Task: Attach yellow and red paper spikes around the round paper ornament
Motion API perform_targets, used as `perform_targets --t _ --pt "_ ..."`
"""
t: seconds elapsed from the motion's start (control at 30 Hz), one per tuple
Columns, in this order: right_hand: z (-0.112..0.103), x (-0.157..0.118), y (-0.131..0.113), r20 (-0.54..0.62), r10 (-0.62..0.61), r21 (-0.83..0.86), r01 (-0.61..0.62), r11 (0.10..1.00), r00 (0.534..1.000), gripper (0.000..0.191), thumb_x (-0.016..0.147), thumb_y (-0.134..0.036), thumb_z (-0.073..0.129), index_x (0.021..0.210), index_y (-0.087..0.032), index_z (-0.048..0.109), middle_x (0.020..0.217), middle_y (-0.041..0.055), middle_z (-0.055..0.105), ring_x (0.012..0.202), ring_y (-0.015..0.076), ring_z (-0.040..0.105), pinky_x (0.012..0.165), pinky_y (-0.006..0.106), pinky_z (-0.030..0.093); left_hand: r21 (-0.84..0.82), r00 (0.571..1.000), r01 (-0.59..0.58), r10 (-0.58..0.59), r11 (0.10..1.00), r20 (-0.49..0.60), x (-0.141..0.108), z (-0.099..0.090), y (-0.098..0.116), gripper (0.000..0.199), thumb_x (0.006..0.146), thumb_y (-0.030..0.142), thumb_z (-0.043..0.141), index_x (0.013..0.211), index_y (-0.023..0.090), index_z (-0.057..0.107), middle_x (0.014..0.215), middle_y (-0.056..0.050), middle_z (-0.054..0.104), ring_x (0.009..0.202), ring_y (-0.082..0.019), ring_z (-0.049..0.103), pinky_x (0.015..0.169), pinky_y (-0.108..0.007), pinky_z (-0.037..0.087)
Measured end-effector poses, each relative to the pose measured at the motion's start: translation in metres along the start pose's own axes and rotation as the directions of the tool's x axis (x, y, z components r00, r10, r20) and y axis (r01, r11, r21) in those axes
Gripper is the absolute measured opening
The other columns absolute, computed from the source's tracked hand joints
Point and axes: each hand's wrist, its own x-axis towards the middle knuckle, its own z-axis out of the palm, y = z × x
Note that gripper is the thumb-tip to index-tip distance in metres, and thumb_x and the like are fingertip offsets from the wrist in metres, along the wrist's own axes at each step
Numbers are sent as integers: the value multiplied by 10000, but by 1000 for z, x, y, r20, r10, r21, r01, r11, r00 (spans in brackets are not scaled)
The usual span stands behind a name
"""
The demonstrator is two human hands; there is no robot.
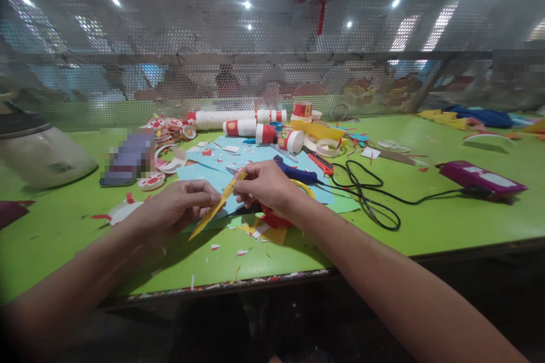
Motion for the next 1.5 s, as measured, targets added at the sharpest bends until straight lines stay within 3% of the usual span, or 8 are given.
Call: perform_targets --t 0.37,0.83,1.13,1.5 --pt "3 -2 -3 -4 11 27 -11 1000 1000 67 684 -93 602 635 -136 619 487 -19 576 424 63 475 440 198 411 -57 999 -32 34 998 38 1 -1 -2 121 628 140 677 542 139 592 511 32 568 491 -57 458 487 -181 314" --pt "0 -1 -1 28 -1 7 0 1000 1000 47 685 -126 614 640 -138 617 518 -13 587 437 62 476 450 199 418 67 1000 -29 29 997 -3 1 -1 -2 108 641 178 651 570 151 575 467 51 499 435 -57 373 455 -193 262" --pt "1 -2 -4 13 11 15 -11 1000 1000 67 684 -113 612 627 -150 616 498 -19 579 432 64 468 451 205 403 -1 998 -58 58 998 36 1 -2 -3 99 636 163 658 576 153 579 566 8 600 526 -89 505 518 -201 337" --pt "-1 -1 -2 16 -1 -5 1 1000 1000 54 688 -114 605 651 -147 628 517 -13 583 445 71 483 452 208 407 -21 998 -45 46 999 51 1 -2 -2 113 641 168 682 573 157 593 576 6 602 508 -82 489 528 -208 361"
